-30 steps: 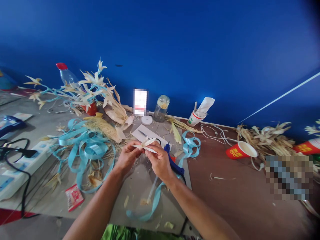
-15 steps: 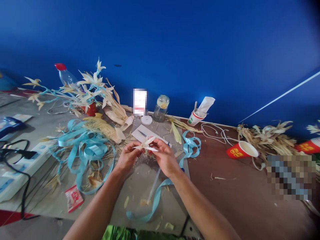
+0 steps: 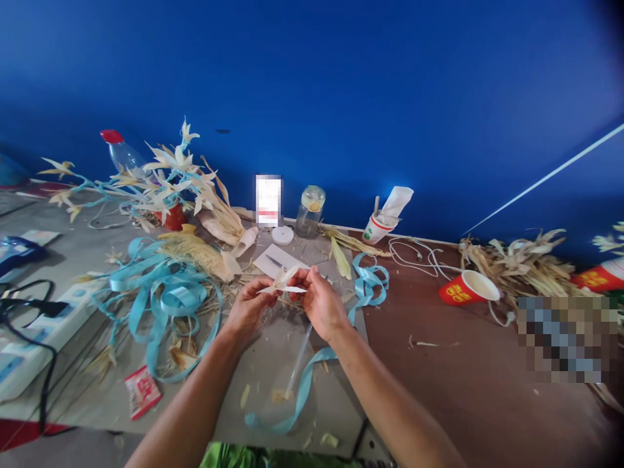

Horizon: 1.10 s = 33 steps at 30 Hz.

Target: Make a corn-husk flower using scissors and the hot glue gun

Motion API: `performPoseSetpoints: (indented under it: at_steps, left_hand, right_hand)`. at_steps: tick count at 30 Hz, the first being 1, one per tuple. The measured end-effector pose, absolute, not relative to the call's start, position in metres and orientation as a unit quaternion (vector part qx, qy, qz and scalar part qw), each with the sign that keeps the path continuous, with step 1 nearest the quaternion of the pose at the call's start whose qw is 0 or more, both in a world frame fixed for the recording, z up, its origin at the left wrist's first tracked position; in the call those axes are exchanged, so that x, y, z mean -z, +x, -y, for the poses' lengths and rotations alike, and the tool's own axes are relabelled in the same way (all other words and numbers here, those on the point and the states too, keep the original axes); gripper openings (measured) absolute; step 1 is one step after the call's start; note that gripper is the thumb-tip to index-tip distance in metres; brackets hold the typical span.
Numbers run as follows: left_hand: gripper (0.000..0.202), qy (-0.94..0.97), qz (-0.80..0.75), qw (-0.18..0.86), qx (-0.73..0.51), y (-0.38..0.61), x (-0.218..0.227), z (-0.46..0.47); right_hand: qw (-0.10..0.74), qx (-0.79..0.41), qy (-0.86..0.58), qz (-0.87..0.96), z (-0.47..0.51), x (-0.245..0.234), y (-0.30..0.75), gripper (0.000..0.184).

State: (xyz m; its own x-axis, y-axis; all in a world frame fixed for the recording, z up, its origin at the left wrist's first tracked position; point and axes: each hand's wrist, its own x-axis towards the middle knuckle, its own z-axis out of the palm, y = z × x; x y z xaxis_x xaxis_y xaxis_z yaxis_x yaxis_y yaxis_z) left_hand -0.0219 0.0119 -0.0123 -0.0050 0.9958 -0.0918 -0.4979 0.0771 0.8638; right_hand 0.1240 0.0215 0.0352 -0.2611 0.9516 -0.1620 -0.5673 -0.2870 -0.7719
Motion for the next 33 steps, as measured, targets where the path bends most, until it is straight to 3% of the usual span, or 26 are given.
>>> performPoseSetpoints:
  at_steps: [8, 16, 26, 33]
  left_hand:
    - [0.021, 0.326, -0.382, 0.621, -0.602, -0.021, 0.015, -0.013]
    - [0.019, 0.364, -0.42, 0.603, -0.572, -0.022, 0.014, -0.013]
    - [0.016, 0.371, -0.398, 0.621, -0.564, -0.023, 0.015, -0.012]
    - [0.017, 0.353, -0.375, 0.634, -0.577, -0.023, 0.015, -0.011]
  right_hand:
    - [0.522, -0.731, -0.33, 0.29, -0.023, -0.036, 0.123, 0.04]
    - [0.506, -0.706, -0.358, 0.344, -0.023, -0.044, 0.127, 0.026]
    - [0.461, -0.776, -0.347, 0.255, -0.024, -0.045, 0.131, 0.018]
    - [0.487, -0.796, -0.327, 0.15, -0.027, -0.046, 0.136, 0.011]
